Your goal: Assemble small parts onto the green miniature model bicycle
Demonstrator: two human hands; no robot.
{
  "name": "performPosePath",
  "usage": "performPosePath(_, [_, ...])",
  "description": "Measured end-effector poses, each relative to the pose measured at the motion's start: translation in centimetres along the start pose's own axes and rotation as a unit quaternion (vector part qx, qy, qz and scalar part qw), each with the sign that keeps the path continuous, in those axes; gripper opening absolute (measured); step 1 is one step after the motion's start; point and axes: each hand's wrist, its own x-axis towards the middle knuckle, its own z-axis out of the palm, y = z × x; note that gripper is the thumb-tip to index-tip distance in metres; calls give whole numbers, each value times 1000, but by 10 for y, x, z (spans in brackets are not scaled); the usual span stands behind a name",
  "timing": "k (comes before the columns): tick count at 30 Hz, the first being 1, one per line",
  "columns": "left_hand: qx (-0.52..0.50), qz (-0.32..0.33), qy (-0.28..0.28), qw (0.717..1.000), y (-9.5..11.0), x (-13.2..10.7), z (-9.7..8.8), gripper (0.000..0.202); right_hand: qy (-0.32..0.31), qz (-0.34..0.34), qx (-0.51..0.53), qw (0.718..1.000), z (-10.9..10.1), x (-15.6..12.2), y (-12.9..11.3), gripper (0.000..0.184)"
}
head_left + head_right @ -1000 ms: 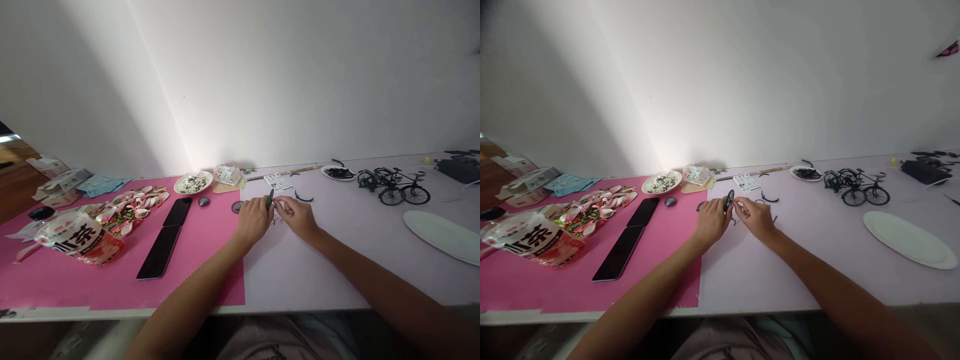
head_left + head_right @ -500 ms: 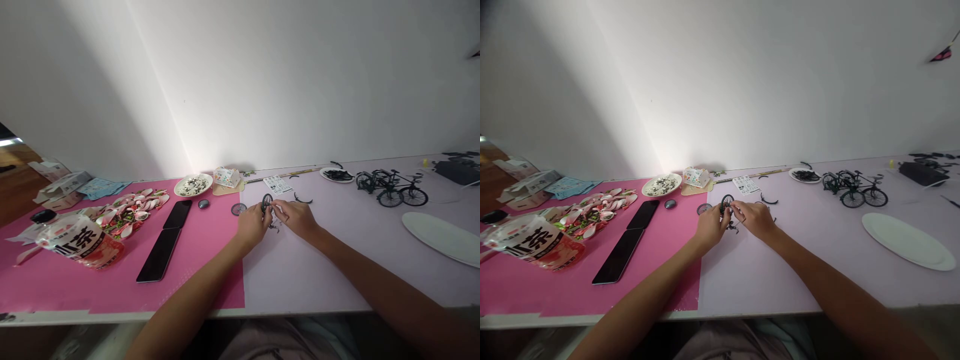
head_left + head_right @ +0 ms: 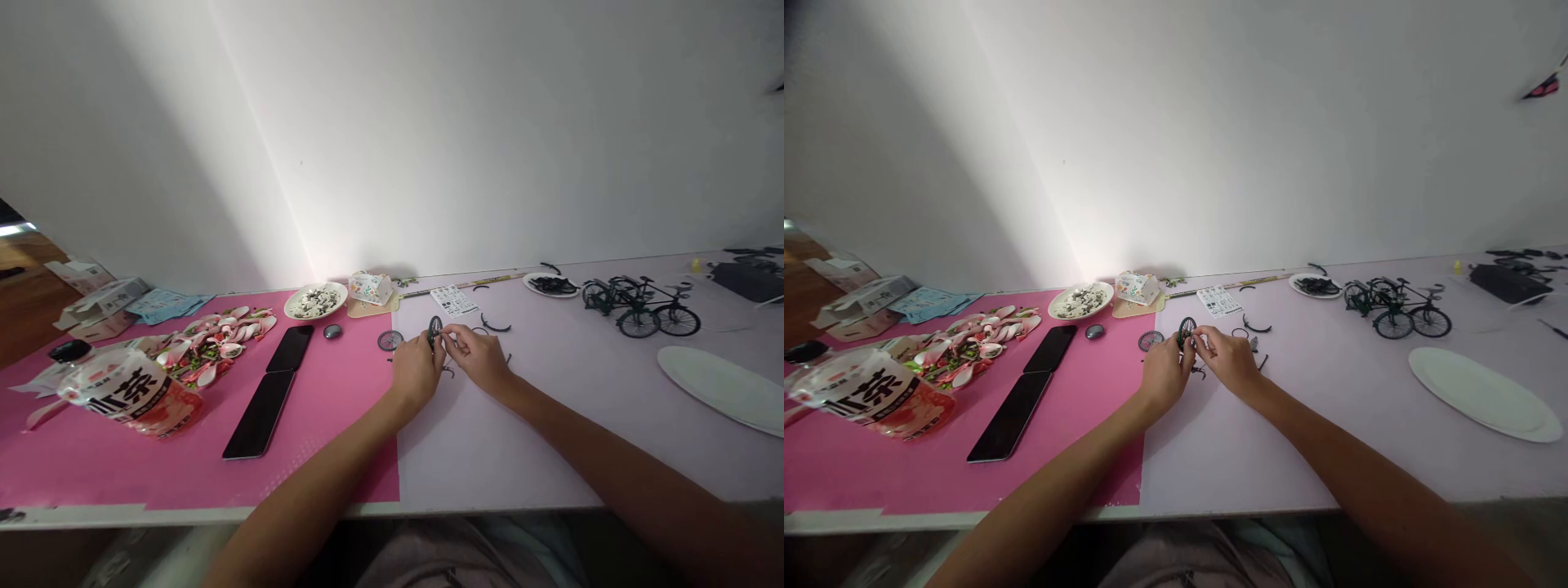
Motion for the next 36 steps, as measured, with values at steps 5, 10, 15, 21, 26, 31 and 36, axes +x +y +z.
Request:
performPosePath(5, [15,17,4,1000,-1,1,2,29,13,25,21,999,3,-2,-2,28])
performPosePath(10, [35,36,20,999,-2,1,5,28,30,56,38,997,7,-4,-4,29])
performPosePath(15, [51,58,26,997,-5,3,5,27,26,97,89,991,5,-4,-12,27])
performPosePath(21, [87,91,47,991,-11,6,9,34,14,179,213,960,2,-2,-21,29])
performPosePath(26, [110,103,37,988,-14,7,14,42,-4,265,278,923,3,-1,-21,40])
performPosePath(31, [128,132,24,983,-16,6,17,50,-22,313,323,893,3,0,-18,53])
performPosePath(36, [126,124,15,984,-18,6,21,52,-28,310,322,894,2,2,-16,56])
